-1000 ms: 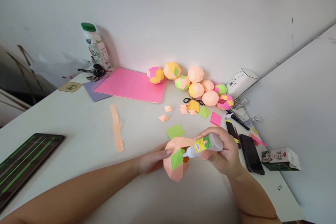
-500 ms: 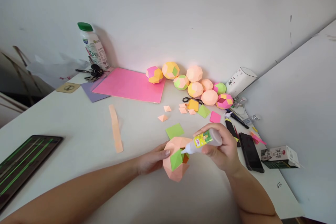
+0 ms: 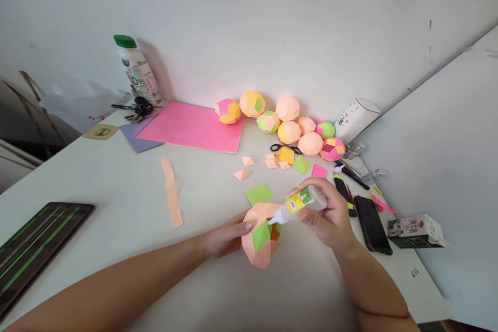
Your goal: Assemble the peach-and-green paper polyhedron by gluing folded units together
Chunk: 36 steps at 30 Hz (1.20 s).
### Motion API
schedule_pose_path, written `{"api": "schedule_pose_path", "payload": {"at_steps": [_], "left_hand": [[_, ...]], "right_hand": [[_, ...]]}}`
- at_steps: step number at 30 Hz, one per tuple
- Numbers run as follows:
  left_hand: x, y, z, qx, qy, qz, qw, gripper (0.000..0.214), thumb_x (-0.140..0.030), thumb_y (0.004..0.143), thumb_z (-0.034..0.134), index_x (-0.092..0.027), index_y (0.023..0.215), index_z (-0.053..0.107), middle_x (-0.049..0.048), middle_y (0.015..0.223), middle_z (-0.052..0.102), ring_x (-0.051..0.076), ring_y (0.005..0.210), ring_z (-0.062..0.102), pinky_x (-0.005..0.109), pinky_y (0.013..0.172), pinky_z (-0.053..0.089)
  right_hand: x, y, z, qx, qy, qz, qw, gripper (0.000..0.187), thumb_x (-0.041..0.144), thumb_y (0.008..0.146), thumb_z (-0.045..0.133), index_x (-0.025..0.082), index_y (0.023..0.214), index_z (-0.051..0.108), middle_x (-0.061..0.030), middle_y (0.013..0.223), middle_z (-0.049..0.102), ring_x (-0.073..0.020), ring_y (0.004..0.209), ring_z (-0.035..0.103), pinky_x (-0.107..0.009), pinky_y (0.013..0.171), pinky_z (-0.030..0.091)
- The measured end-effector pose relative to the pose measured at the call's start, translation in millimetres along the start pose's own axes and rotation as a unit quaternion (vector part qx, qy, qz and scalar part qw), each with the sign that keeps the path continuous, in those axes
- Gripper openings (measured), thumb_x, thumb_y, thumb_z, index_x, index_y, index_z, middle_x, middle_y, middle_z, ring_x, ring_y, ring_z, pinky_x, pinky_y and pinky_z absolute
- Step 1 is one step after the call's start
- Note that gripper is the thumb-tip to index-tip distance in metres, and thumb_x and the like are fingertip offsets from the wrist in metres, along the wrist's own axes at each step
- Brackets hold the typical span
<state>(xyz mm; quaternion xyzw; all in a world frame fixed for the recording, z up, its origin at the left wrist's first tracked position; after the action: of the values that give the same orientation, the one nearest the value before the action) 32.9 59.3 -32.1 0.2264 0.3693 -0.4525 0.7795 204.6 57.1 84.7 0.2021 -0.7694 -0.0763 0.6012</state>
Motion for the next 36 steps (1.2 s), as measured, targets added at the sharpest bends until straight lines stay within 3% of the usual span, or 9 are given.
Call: {"api": "schedule_pose_path", "payload": {"at_steps": [14,19,25,28,30,32,34,35,36], "left_hand": [[-1.6,2.2,1.5,0.025,0.008,0.022,0.999,0.058,-0.057,0.083,0.055,-0.017,0.125,0.053,0.0107,0.109,0.061,0.025,0.099,0.057,0.035,0.083,0.043],[-7.6,2.9,6.0,0.026,0.022,0.034,0.999,0.061,-0.058,0.083,0.054,-0.016,0.127,0.052,0.0104,0.109,0.061,0.026,0.1,0.055,0.035,0.085,0.042],[-0.6,0.1,-0.8,-0.002,-0.016,0.008,1.0,0.068,-0.054,0.078,0.063,-0.018,0.133,0.047,0.0143,0.121,0.058,0.032,0.112,0.053,0.038,0.086,0.043],[3.7,-0.3,-4.1,-0.013,-0.033,0.007,0.999,0.07,-0.057,0.076,0.063,-0.017,0.132,0.048,0.0171,0.126,0.056,0.035,0.115,0.052,0.042,0.087,0.043],[6.8,0.0,-6.3,-0.019,-0.043,0.01,0.999,0.07,-0.062,0.077,0.059,-0.016,0.129,0.051,0.0178,0.126,0.057,0.035,0.114,0.053,0.043,0.089,0.042],[9.5,0.4,-8.2,-0.024,-0.048,0.017,0.998,0.072,-0.068,0.078,0.052,-0.016,0.127,0.054,0.0177,0.125,0.057,0.034,0.114,0.053,0.044,0.091,0.041],[11.7,0.6,-9.9,-0.036,-0.063,0.018,0.997,0.07,-0.069,0.079,0.05,-0.019,0.128,0.054,0.0164,0.126,0.058,0.033,0.115,0.053,0.044,0.093,0.04],[12.3,0.6,-10.3,-0.04,-0.07,0.015,0.997,0.068,-0.067,0.08,0.049,-0.019,0.127,0.054,0.0161,0.126,0.059,0.033,0.115,0.053,0.045,0.094,0.039],[12.7,0.6,-10.4,-0.043,-0.077,0.012,0.996,0.066,-0.066,0.081,0.05,-0.019,0.127,0.055,0.0158,0.125,0.059,0.033,0.115,0.053,0.045,0.095,0.039]], "right_hand": [[-2.0,-0.9,-0.1,0.022,0.044,0.054,0.997,0.029,0.04,0.076,0.074,0.025,0.097,0.06,-0.0016,0.079,0.057,-0.0169,0.07,0.055,-0.029,0.061,0.046],[-7.8,1.0,-0.7,0.034,0.15,0.125,0.98,0.028,0.043,0.077,0.072,0.023,0.092,0.06,-0.0004,0.074,0.056,-0.011,0.054,0.048,-0.022,0.043,0.039],[-15.7,12.5,-9.7,-0.018,0.257,0.171,0.951,0.03,0.048,0.08,0.067,0.022,0.092,0.058,-0.0006,0.069,0.063,-0.0083,0.042,0.045,-0.021,0.036,0.037],[-22.4,19.0,-19.1,-0.055,0.274,0.178,0.944,0.03,0.045,0.076,0.071,0.024,0.086,0.053,0.0015,0.066,0.063,-0.0116,0.048,0.054,-0.023,0.043,0.043],[-33.5,17.4,-25.0,-0.076,0.246,0.182,0.949,0.033,0.04,0.072,0.074,0.024,0.078,0.046,0.0013,0.068,0.064,-0.0165,0.064,0.063,-0.027,0.055,0.049],[-51.3,8.9,-28.8,-0.085,0.156,0.18,0.967,0.04,0.038,0.073,0.071,0.023,0.068,0.035,-0.0004,0.075,0.063,-0.0192,0.073,0.066,-0.032,0.064,0.051],[-72.0,-4.8,-31.0,-0.102,-0.045,0.153,0.982,0.04,0.037,0.077,0.064,0.022,0.065,0.029,-0.0039,0.087,0.061,-0.0194,0.073,0.065,-0.034,0.064,0.05],[-81.4,-12.4,-31.1,-0.111,-0.177,0.126,0.97,0.038,0.036,0.077,0.062,0.023,0.064,0.029,-0.0058,0.089,0.06,-0.0205,0.076,0.064,-0.034,0.064,0.05],[-91.5,-20.0,-30.1,-0.118,-0.223,0.116,0.961,0.036,0.032,0.075,0.063,0.023,0.063,0.03,-0.0072,0.088,0.059,-0.0236,0.084,0.062,-0.036,0.068,0.048]]}}
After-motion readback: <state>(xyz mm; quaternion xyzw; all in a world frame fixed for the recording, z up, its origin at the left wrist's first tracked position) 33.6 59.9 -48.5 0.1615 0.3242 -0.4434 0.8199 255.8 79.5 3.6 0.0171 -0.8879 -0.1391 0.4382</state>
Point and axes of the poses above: each hand's wrist, its own y-axis towards the middle knuckle, its own z-axis out of the palm, x = y × z, the point moved 3 cm from there along y, towards the middle knuckle
